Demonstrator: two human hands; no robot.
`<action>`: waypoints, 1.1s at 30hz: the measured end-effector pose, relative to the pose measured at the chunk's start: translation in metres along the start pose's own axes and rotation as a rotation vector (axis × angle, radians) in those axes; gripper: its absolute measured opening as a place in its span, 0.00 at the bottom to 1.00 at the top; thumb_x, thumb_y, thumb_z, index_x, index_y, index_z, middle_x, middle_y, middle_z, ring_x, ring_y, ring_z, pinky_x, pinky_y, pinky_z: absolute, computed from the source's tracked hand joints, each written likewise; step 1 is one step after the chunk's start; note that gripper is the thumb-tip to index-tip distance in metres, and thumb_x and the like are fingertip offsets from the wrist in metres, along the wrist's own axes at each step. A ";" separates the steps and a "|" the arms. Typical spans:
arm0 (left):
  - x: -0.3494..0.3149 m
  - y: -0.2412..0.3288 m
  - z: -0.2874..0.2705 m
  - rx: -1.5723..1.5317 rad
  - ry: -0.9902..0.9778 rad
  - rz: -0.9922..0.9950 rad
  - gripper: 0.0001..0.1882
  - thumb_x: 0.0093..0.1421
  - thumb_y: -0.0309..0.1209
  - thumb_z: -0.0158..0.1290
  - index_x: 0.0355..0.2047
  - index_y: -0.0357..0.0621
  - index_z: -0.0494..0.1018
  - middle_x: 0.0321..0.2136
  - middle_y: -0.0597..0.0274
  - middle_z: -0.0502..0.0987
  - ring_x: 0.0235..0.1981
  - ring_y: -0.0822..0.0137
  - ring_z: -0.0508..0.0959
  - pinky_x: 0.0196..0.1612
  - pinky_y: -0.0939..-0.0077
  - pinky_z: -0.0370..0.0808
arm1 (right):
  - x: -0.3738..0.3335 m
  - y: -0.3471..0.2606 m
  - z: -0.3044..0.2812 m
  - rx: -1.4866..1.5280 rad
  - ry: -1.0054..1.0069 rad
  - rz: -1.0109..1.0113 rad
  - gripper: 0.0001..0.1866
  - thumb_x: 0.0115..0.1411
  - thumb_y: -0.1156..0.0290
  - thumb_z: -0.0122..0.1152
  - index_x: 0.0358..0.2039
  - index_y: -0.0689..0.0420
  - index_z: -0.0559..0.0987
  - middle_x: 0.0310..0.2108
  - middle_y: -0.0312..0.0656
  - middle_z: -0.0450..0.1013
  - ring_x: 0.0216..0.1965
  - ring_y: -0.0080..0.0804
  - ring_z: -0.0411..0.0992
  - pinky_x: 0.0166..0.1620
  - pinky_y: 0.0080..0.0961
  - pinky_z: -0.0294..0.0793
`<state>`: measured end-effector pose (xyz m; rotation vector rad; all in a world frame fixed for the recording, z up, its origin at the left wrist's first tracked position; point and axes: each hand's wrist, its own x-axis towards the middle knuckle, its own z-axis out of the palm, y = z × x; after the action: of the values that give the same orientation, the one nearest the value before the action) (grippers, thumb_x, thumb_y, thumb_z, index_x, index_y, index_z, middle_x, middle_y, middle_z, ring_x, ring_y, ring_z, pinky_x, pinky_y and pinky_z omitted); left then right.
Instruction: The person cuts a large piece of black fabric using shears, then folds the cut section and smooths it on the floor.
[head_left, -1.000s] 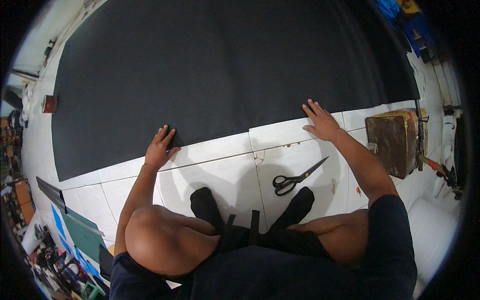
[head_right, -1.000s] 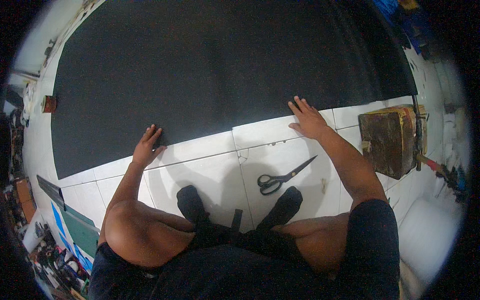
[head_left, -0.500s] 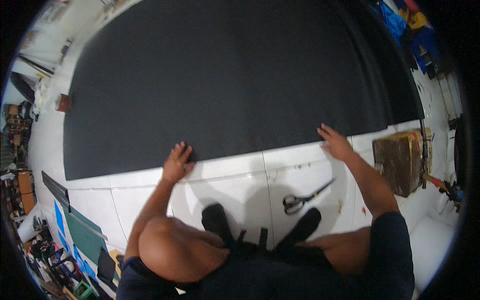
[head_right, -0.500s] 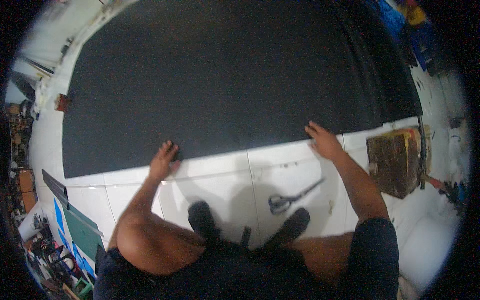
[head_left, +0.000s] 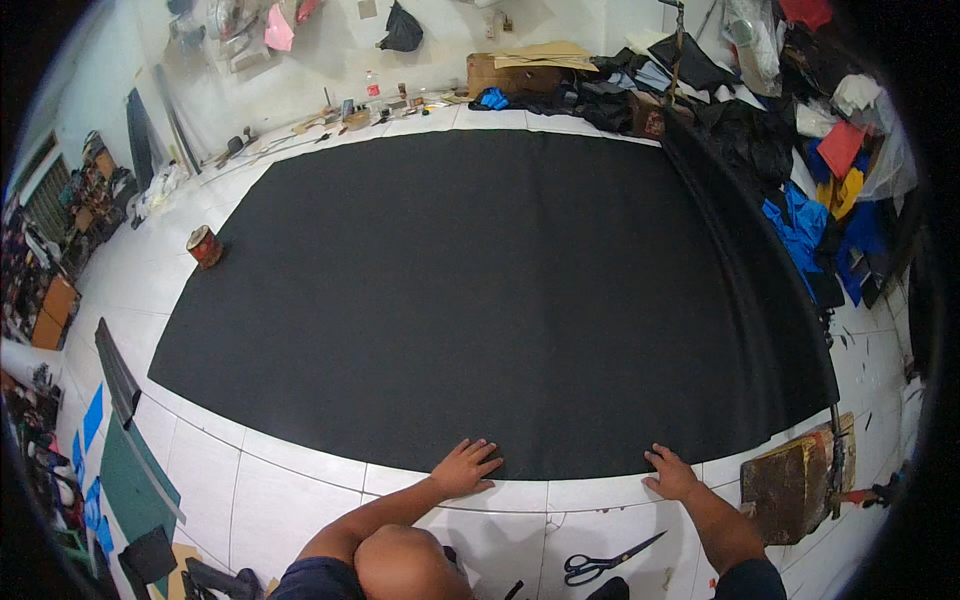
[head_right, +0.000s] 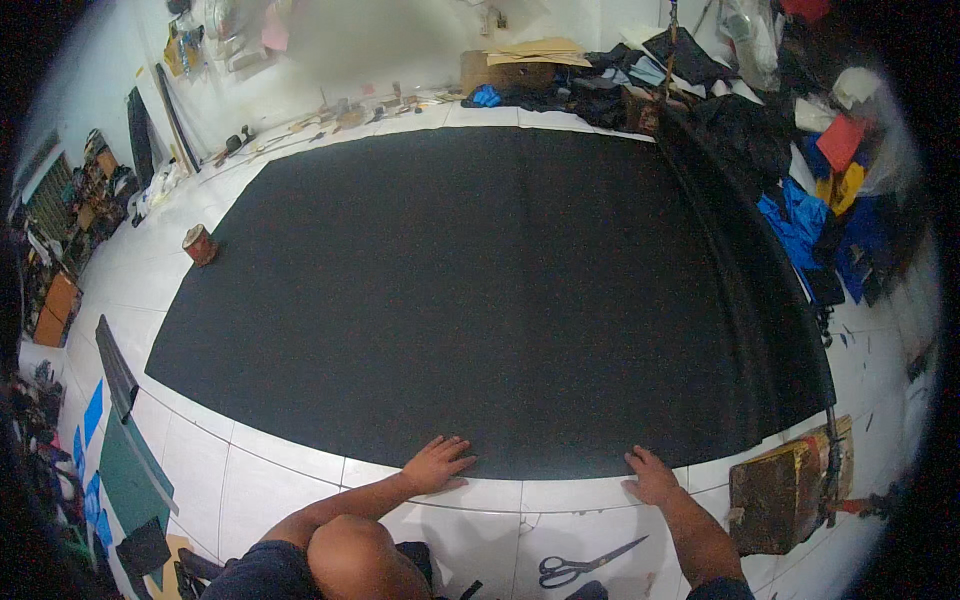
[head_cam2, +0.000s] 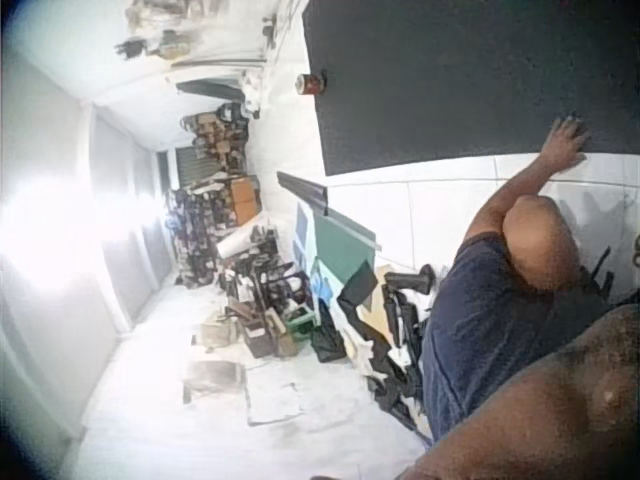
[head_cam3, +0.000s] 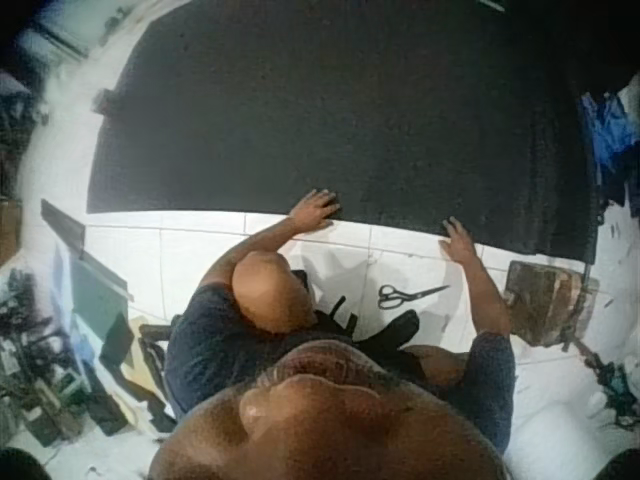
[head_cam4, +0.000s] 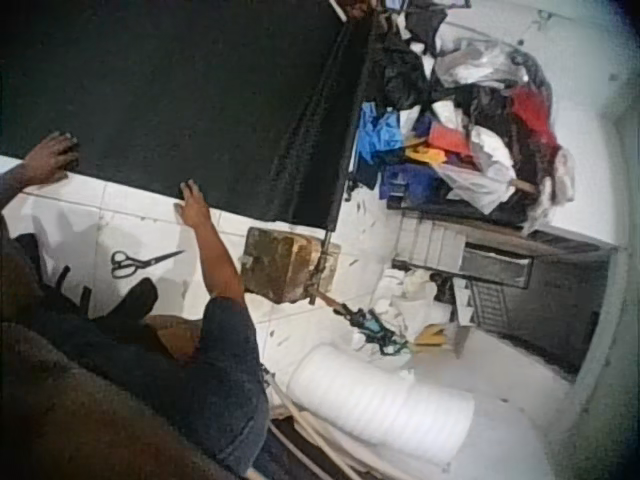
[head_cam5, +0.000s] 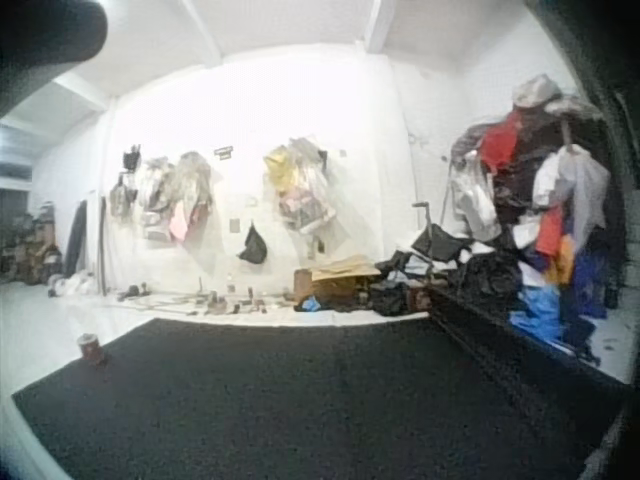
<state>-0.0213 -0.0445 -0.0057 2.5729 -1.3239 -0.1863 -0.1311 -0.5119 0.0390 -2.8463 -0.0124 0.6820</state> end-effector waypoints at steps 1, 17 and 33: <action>0.005 0.003 0.003 0.015 -0.046 -0.017 0.27 0.59 0.46 0.53 0.56 0.50 0.68 0.60 0.51 0.63 0.63 0.52 0.61 0.64 0.50 0.56 | -0.003 -0.006 -0.005 0.024 -0.047 0.059 0.35 0.56 0.57 0.61 0.62 0.54 0.64 0.66 0.47 0.52 0.66 0.45 0.53 0.64 0.37 0.58; 0.050 0.044 0.009 -0.121 -0.048 0.020 0.23 0.59 0.38 0.53 0.55 0.50 0.69 0.52 0.49 0.68 0.60 0.51 0.64 0.64 0.44 0.55 | -0.132 -0.156 0.089 0.413 -0.060 0.528 0.33 0.53 0.41 0.60 0.42 0.59 0.64 0.28 0.56 0.75 0.32 0.58 0.75 0.38 0.45 0.73; 0.055 0.063 0.048 -0.047 0.052 0.048 0.18 0.61 0.31 0.45 0.51 0.41 0.70 0.54 0.49 0.67 0.61 0.51 0.63 0.64 0.50 0.56 | -0.130 -0.144 0.163 0.364 0.343 0.798 0.18 0.37 0.59 0.70 0.19 0.62 0.77 0.24 0.52 0.72 0.39 0.53 0.67 0.43 0.42 0.70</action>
<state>-0.0494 -0.1315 -0.0353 2.4874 -1.3451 -0.1394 -0.3146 -0.3450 -0.0141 -2.4988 1.2064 0.2513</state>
